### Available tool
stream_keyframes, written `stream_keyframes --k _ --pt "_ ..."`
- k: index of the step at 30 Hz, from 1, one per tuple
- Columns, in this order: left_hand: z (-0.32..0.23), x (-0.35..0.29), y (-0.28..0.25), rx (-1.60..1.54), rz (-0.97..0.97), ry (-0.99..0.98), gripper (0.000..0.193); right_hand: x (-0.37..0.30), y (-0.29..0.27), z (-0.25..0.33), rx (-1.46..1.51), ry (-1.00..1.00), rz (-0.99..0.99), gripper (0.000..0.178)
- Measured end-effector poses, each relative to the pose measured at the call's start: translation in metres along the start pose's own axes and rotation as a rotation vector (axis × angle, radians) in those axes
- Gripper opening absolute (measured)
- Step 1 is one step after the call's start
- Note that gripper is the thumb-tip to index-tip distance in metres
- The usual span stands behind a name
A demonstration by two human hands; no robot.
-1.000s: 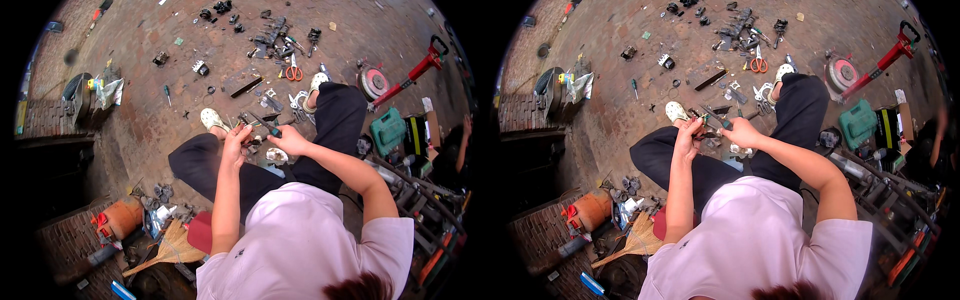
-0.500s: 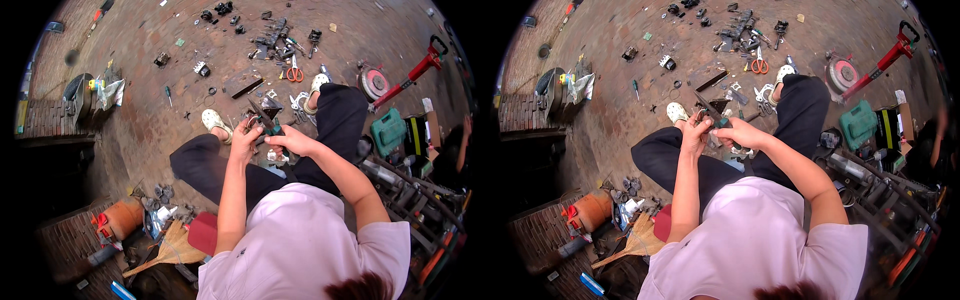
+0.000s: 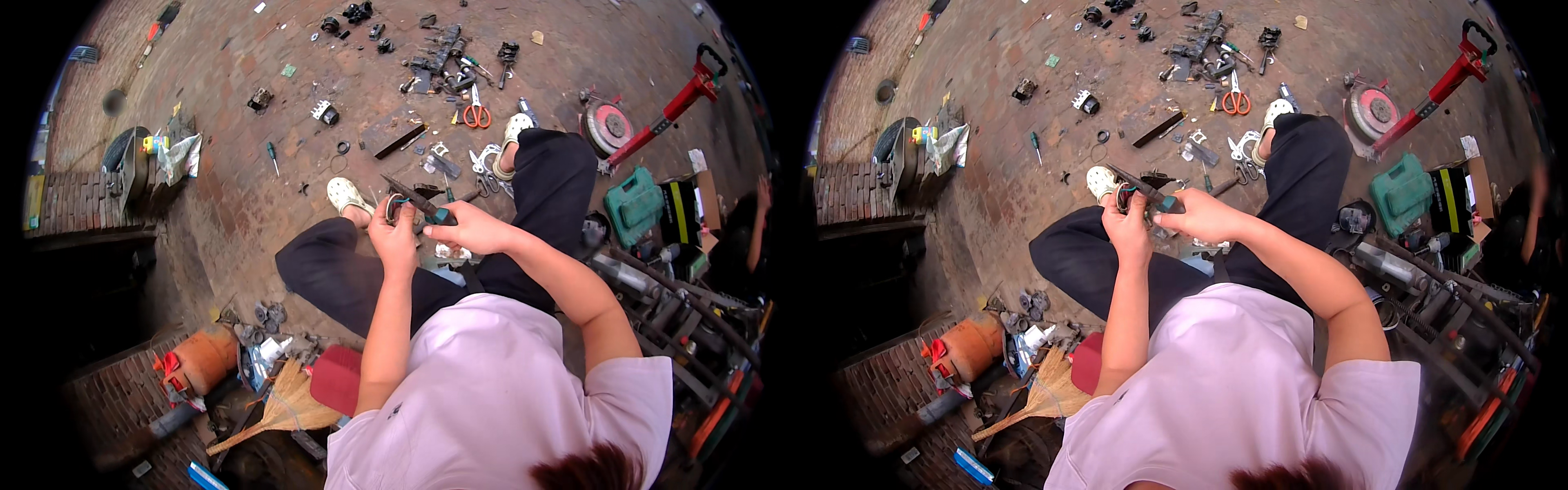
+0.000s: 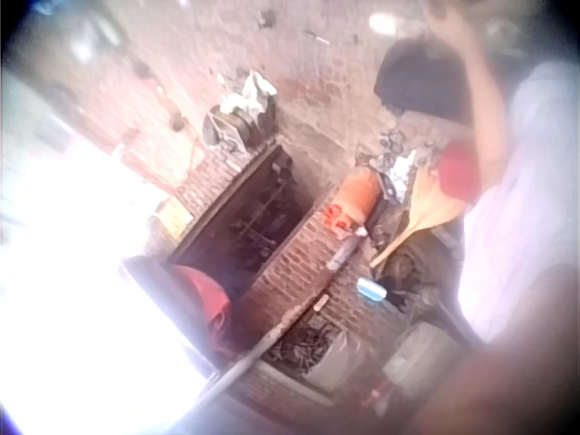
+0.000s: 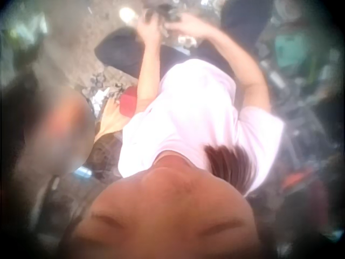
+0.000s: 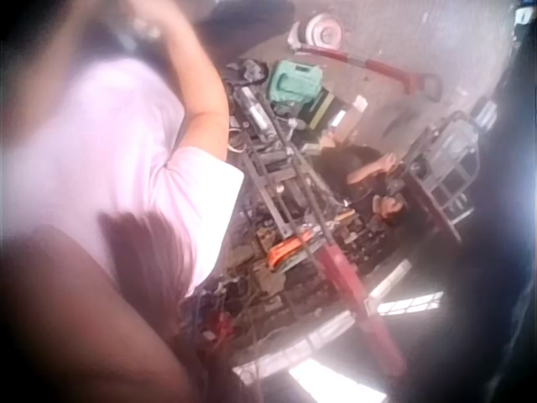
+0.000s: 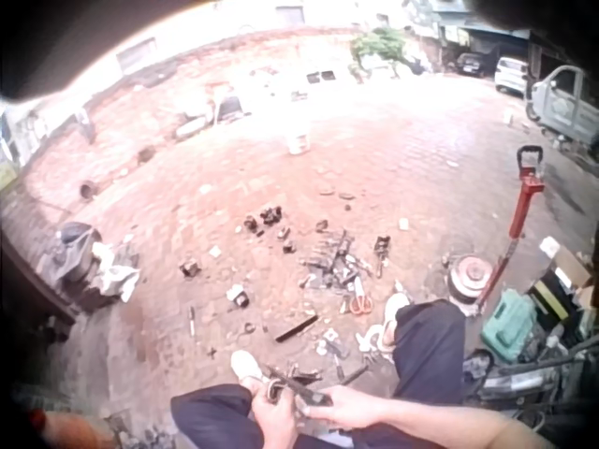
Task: The person sits on the floor and uses pliers and scissors to strip insulation and cut wires on a wiring harness. They manipulate the harness and tools throughout the clip, focusing on individual wires.
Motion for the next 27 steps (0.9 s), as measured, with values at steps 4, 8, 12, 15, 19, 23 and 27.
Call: stream_keyframes --k 4,8,12,15,19,23,27 --pt "-0.012 0.002 0.005 -0.058 0.078 -0.024 0.014 -0.007 0.011 0.008 0.494 0.157 0.266 0.021" --pt "-0.009 0.005 0.009 0.000 0.244 -0.036 0.014 -0.008 0.023 0.002 0.659 0.100 0.387 0.023" --pt "-0.016 0.001 0.012 0.010 0.289 -0.056 0.010 -0.019 0.034 0.008 0.876 0.061 0.669 0.041" --pt "-0.021 0.002 0.009 0.145 0.231 0.035 0.010 -0.022 0.031 0.004 0.893 0.075 0.694 0.046" --pt "-0.035 0.001 0.008 0.263 0.211 0.166 0.014 -0.030 0.030 0.011 0.907 0.095 0.725 0.054" --pt "-0.050 0.001 0.012 0.336 0.269 0.221 0.016 -0.035 0.029 0.015 0.848 0.080 0.801 0.057" --pt "-0.063 0.008 0.009 0.491 0.371 0.288 0.016 -0.036 0.025 0.011 0.849 0.179 0.822 0.058"
Point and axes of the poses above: each hand's wrist, its own x-axis towards the middle knuckle, its own y-axis out of the palm, z = x × y, the point moved 7 cm from there along x, towards the middle knuckle, and after that the axes turned 11 degrees about x, right-handed, at the moved point
